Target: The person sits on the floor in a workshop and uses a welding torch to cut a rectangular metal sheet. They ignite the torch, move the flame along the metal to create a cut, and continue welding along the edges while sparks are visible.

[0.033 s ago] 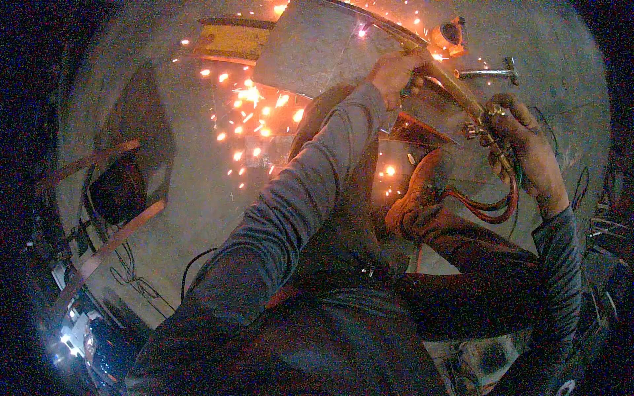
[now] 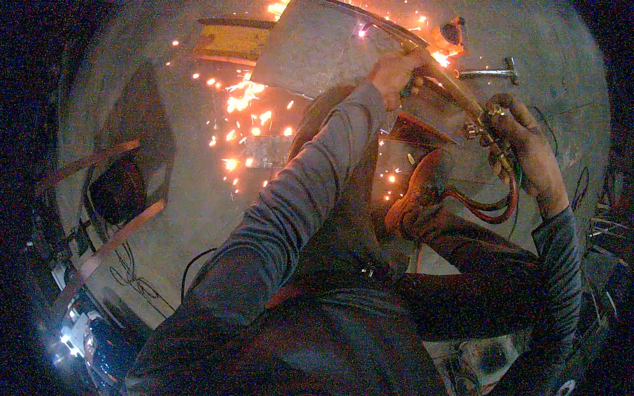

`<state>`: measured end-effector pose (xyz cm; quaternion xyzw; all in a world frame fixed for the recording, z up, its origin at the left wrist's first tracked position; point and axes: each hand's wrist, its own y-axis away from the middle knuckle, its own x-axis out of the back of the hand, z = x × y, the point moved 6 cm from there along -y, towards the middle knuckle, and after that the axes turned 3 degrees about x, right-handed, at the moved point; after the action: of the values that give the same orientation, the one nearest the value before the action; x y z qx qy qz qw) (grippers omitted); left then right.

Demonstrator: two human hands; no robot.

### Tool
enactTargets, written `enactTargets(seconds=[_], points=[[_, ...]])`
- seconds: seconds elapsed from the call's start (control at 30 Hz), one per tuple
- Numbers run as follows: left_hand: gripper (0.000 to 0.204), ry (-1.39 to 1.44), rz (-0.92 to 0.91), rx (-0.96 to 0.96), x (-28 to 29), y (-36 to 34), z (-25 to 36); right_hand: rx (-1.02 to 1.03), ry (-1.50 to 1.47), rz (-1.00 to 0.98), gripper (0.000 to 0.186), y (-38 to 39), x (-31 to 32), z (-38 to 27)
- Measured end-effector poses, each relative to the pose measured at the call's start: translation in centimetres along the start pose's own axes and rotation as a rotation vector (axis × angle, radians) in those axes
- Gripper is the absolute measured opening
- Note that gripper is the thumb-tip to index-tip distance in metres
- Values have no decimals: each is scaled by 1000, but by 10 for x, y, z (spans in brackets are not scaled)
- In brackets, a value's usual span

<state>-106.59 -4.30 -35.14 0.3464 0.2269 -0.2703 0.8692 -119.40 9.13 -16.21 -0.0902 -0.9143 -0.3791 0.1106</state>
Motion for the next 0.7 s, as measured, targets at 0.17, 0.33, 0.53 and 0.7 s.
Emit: enactTargets(seconds=[0.17, 0.33, 0.53, 0.7], points=[[33, -9, -9, -7, -2, -1, 2, 55, 10, 83, 31, -5, 1, 5], [31, -50, 8, 30, 0, 3, 13, 44, -4, 9, 33, -3, -5, -6], [34, 17, -65, -53, 0, -1, 16, 100, 6, 5, 37, 3, -3, -14], [26, -242, 96, -178, 33, 38, 71, 174, -9, 214, 47, 29, 2, -42]])
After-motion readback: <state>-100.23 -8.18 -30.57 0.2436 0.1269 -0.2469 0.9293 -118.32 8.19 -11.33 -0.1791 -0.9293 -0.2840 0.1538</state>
